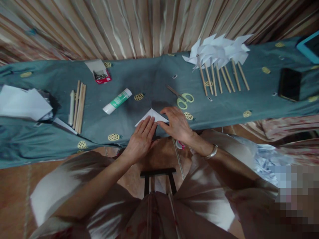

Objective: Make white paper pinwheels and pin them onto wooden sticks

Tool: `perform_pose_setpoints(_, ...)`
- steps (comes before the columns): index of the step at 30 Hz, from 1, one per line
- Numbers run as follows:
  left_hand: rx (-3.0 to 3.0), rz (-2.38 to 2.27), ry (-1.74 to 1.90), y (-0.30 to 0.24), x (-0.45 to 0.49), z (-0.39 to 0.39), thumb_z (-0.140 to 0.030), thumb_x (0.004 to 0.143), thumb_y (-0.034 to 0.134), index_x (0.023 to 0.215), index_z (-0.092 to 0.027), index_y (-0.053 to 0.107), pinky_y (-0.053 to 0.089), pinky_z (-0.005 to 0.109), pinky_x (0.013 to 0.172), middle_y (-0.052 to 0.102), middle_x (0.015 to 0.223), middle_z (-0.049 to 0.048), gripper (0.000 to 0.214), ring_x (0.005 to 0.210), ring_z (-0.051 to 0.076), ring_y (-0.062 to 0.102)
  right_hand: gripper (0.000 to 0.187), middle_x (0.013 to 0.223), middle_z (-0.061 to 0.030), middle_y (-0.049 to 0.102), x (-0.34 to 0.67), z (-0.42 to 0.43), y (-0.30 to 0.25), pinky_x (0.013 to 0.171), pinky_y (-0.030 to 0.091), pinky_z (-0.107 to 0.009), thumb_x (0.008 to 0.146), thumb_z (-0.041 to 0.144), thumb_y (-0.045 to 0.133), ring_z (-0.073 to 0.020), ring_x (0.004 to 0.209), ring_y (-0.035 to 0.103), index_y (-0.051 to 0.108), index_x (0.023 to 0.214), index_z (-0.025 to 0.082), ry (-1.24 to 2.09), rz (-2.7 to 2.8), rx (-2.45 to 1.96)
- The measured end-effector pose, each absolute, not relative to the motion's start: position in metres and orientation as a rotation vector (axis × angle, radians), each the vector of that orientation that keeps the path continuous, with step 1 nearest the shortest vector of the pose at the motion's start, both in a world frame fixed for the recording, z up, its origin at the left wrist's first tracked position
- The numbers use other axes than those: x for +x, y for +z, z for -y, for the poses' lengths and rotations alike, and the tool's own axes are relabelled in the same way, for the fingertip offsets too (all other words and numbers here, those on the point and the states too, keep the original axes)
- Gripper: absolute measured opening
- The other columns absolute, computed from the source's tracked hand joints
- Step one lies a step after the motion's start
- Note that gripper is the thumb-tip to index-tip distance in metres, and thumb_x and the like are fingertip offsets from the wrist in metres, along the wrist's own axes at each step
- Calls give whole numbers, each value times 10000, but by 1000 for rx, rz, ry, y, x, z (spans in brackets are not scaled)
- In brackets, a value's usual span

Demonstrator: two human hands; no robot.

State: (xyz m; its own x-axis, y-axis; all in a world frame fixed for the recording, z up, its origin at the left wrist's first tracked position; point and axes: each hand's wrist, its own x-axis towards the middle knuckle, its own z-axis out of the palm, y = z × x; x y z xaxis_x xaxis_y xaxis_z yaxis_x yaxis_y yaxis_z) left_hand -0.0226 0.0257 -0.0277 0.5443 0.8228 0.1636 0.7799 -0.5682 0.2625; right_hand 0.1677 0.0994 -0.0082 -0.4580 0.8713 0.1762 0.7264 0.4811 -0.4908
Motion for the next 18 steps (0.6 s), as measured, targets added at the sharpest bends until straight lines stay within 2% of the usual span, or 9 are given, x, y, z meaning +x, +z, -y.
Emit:
perform_pose_setpoints(7, 2593, -1437, 365, -25, -35, -21, -260, 949, 516, 1504, -77, 308, 305, 562, 1180, 340, 1565, 244, 621, 1489, 329, 260, 186, 1113, -128, 666, 179, -99, -7, 952, 439, -436, 901, 245, 567, -301, 1049, 572, 608, 1069, 175, 568, 2332, -1301)
perform_pose_setpoints(18, 2582, -1625, 277, -17, -75, 2, -341, 992, 432, 1470, -66, 376, 303, 529, 1183, 409, 1531, 230, 554, 1461, 308, 340, 192, 1110, -126, 661, 207, -98, -11, 1004, 425, -443, 899, 180, 489, -283, 1068, 573, 623, 1036, 183, 570, 2272, -1262)
